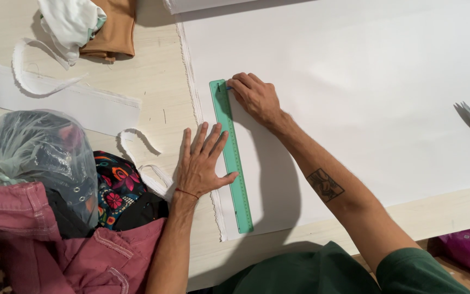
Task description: Marking a large sheet of material using a ruler and a marking tool for layout
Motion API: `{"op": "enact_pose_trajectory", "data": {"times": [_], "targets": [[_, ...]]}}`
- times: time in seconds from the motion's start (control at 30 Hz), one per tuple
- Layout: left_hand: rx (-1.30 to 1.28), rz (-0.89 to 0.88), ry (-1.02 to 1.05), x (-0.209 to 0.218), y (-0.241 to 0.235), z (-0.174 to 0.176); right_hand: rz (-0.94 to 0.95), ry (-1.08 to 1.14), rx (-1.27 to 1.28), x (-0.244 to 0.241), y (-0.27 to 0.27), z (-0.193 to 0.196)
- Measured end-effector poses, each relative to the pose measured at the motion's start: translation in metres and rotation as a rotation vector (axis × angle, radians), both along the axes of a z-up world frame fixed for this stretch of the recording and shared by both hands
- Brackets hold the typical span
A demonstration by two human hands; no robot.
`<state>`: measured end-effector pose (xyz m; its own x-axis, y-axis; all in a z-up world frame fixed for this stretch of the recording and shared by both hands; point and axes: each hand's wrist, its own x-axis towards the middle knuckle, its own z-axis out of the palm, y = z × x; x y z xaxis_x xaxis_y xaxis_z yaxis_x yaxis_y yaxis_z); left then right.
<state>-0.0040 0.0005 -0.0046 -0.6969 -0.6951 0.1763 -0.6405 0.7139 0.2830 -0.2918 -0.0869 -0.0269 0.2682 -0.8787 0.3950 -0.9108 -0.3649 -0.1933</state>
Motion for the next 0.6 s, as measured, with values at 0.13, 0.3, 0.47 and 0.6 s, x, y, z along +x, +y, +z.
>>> {"op": "enact_pose_trajectory", "data": {"times": [0.13,0.3,0.47,0.6], "targets": [[0.007,0.001,-0.026,-0.0018,0.0007,0.0004,-0.005,-0.009,0.000,0.0013,0.0014,0.0047],[0.032,0.001,-0.036,-0.0017,0.0009,0.0007,-0.005,-0.011,0.021,0.0009,0.0007,0.0033],[0.037,0.004,-0.022,-0.0019,0.0011,0.0016,-0.013,-0.014,0.013,0.0017,0.0010,0.0028],[0.041,0.007,-0.001,-0.0018,0.0014,0.0017,-0.015,-0.020,0.014,0.0027,0.0014,0.0069]]}}
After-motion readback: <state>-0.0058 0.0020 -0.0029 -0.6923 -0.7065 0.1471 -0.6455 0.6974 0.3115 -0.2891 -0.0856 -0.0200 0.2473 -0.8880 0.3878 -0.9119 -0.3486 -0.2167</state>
